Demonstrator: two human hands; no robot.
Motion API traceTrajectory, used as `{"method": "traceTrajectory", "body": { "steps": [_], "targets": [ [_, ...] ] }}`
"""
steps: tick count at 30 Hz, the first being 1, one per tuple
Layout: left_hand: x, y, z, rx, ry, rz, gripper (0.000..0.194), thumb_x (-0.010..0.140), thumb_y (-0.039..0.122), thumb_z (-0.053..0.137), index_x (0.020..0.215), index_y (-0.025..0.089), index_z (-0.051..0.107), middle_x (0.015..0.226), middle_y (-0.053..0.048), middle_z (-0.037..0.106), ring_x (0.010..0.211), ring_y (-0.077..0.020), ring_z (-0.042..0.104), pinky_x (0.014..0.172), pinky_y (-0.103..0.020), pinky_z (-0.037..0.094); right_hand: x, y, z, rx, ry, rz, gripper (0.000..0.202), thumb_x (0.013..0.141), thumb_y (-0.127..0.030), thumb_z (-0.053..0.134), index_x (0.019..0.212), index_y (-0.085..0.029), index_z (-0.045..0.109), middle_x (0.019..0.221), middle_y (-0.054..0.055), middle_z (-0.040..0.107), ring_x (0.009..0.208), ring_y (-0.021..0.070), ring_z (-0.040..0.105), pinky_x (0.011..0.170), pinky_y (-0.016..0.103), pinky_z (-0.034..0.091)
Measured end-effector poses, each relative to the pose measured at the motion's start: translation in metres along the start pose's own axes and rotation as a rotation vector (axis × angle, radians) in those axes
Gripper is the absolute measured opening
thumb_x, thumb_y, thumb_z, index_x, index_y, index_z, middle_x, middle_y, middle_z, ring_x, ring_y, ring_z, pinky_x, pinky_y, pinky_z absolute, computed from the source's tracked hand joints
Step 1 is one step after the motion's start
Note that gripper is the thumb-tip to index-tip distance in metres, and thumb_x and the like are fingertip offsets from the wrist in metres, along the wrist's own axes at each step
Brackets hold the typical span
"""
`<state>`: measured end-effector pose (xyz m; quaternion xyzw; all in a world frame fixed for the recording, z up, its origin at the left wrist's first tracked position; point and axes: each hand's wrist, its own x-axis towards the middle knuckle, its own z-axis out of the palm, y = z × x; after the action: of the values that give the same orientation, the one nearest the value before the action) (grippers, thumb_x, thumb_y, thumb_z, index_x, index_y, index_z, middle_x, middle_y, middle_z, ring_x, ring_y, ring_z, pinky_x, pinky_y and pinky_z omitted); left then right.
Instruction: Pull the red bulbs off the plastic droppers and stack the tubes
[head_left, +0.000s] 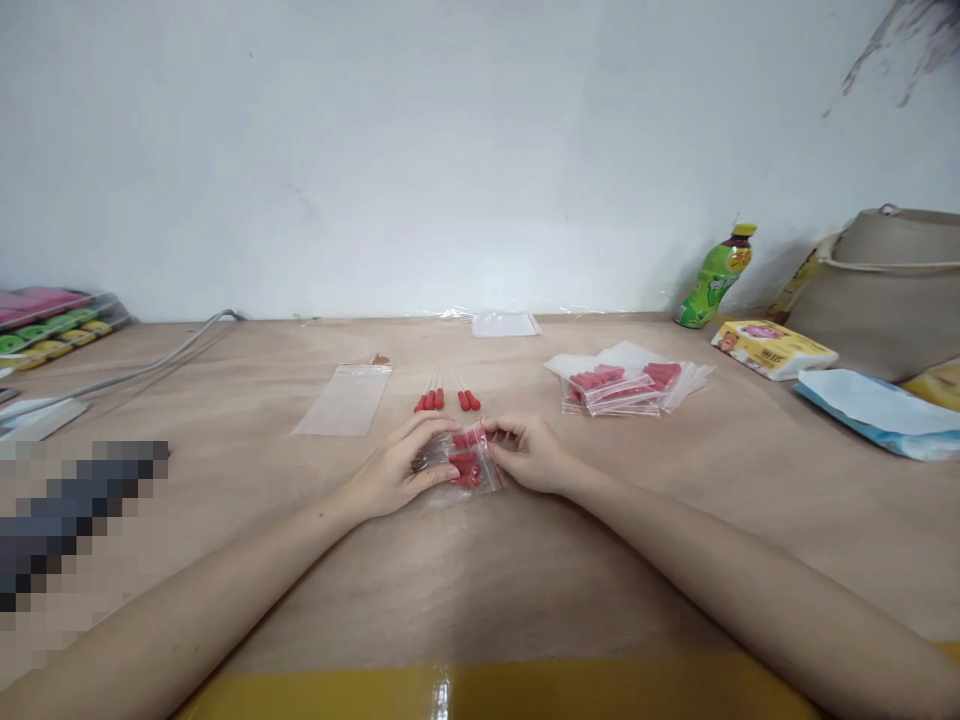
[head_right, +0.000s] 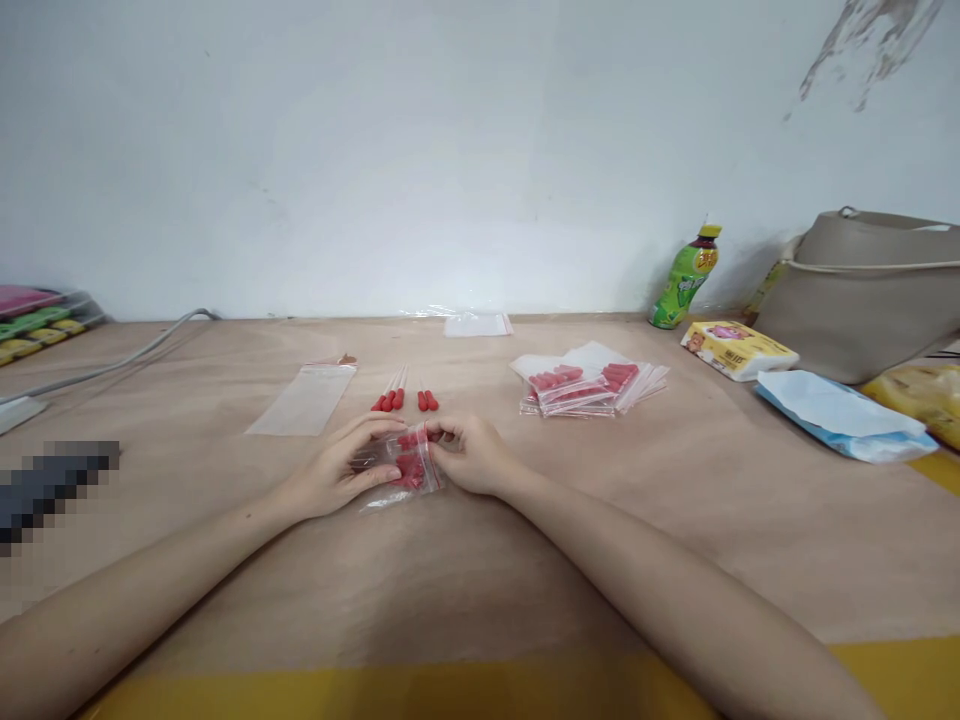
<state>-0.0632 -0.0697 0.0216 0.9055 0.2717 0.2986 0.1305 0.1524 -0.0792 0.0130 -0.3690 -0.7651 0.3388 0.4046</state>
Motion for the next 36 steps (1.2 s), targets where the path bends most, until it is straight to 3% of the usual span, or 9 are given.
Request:
{"method": "traceTrajectory", "body": {
  "steps": [4,7,15,18,22,26,29,31,36],
  "targets": [
    [-0.001,-0.001,0.000,-0.010,-0.023,-0.027,0.038,0.083,0.030,0.056,0.118,0.019,0.046,0.118,-0.010,0.050,0.111,-0.0206,0.047,0.093,-0.035,0.041,-0.001,0.006,-0.004,0.214,-0.046,0.139,0.022,0.076,-0.025,0.057,0.095,-0.015,0.063,0.082,0.004,0.065,0.069,0.0121,0.057,0.066,0.026,0.046],
    [-0.001,0.000,0.000,-0.013,-0.025,-0.039,0.038,0.084,0.031,0.055,0.118,0.020,0.045,0.117,-0.009,0.050,0.109,-0.0203,0.048,0.090,-0.034,0.042,-0.002,0.007,-0.002,0.307,-0.111,0.130,0.029,0.071,-0.027,0.063,0.097,-0.014,0.062,0.075,0.001,0.062,0.061,0.0094,0.053,0.060,0.023,0.044],
    [0.000,0.001,0.001,-0.027,-0.023,-0.053,0.036,0.084,0.033,0.053,0.117,0.021,0.045,0.113,-0.008,0.052,0.104,-0.0198,0.051,0.087,-0.033,0.043,0.000,0.010,0.002,0.217,-0.063,0.105,0.021,0.074,-0.028,0.059,0.091,-0.016,0.065,0.076,0.002,0.065,0.063,0.0110,0.056,0.059,0.024,0.045],
    [0.001,0.002,-0.001,0.001,-0.023,-0.076,0.037,0.083,0.035,0.055,0.116,0.020,0.046,0.112,-0.008,0.053,0.103,-0.0199,0.050,0.086,-0.033,0.044,0.005,0.006,-0.024,0.208,-0.002,0.172,0.023,0.071,-0.030,0.062,0.090,-0.016,0.065,0.082,0.004,0.068,0.069,0.0129,0.060,0.066,0.028,0.048],
    [0.000,0.005,-0.001,0.001,-0.037,-0.090,0.037,0.083,0.034,0.055,0.116,0.020,0.047,0.112,-0.007,0.053,0.102,-0.0190,0.051,0.085,-0.032,0.044,0.013,-0.019,-0.082,0.150,0.158,0.177,0.026,0.066,-0.031,0.069,0.086,-0.014,0.064,0.079,0.005,0.069,0.066,0.0123,0.061,0.064,0.028,0.049],
    [0.000,0.005,-0.001,-0.014,0.016,-0.096,0.032,0.082,0.033,0.055,0.111,0.020,0.054,0.115,-0.008,0.053,0.109,-0.0208,0.049,0.093,-0.036,0.042,0.023,-0.042,-0.107,0.118,0.422,0.008,0.027,0.068,-0.032,0.068,0.089,-0.015,0.063,0.083,0.006,0.069,0.075,0.0143,0.064,0.071,0.030,0.051],
    [0.004,-0.008,-0.003,-0.050,0.235,-0.240,0.026,0.082,0.035,0.054,0.100,0.019,0.061,0.110,-0.007,0.056,0.106,-0.0212,0.052,0.093,-0.036,0.042,0.038,-0.036,-0.085,0.096,0.509,-0.124,0.024,0.071,-0.028,0.067,0.091,-0.015,0.063,0.086,0.006,0.069,0.081,0.0151,0.064,0.078,0.032,0.051],
    [0.009,-0.024,-0.007,-0.115,0.406,-0.407,0.026,0.082,0.038,0.053,0.094,0.018,0.063,0.103,-0.007,0.060,0.099,-0.0211,0.055,0.091,-0.037,0.043,0.051,-0.024,-0.058,-0.026,0.485,-0.205,0.019,0.075,-0.024,0.061,0.093,-0.016,0.063,0.089,0.006,0.069,0.081,0.0143,0.064,0.077,0.030,0.051],
    [0.026,-0.059,-0.014,-0.594,0.621,-0.729,0.031,0.085,0.033,0.048,0.111,0.017,0.056,0.123,-0.008,0.054,0.117,-0.0194,0.047,0.102,-0.034,0.033,0.084,0.003,-0.003,-0.470,0.251,-0.367,0.019,0.083,-0.015,0.051,0.096,-0.013,0.065,0.099,0.009,0.067,0.091,0.0165,0.060,0.085,0.028,0.045]
  ]
}}
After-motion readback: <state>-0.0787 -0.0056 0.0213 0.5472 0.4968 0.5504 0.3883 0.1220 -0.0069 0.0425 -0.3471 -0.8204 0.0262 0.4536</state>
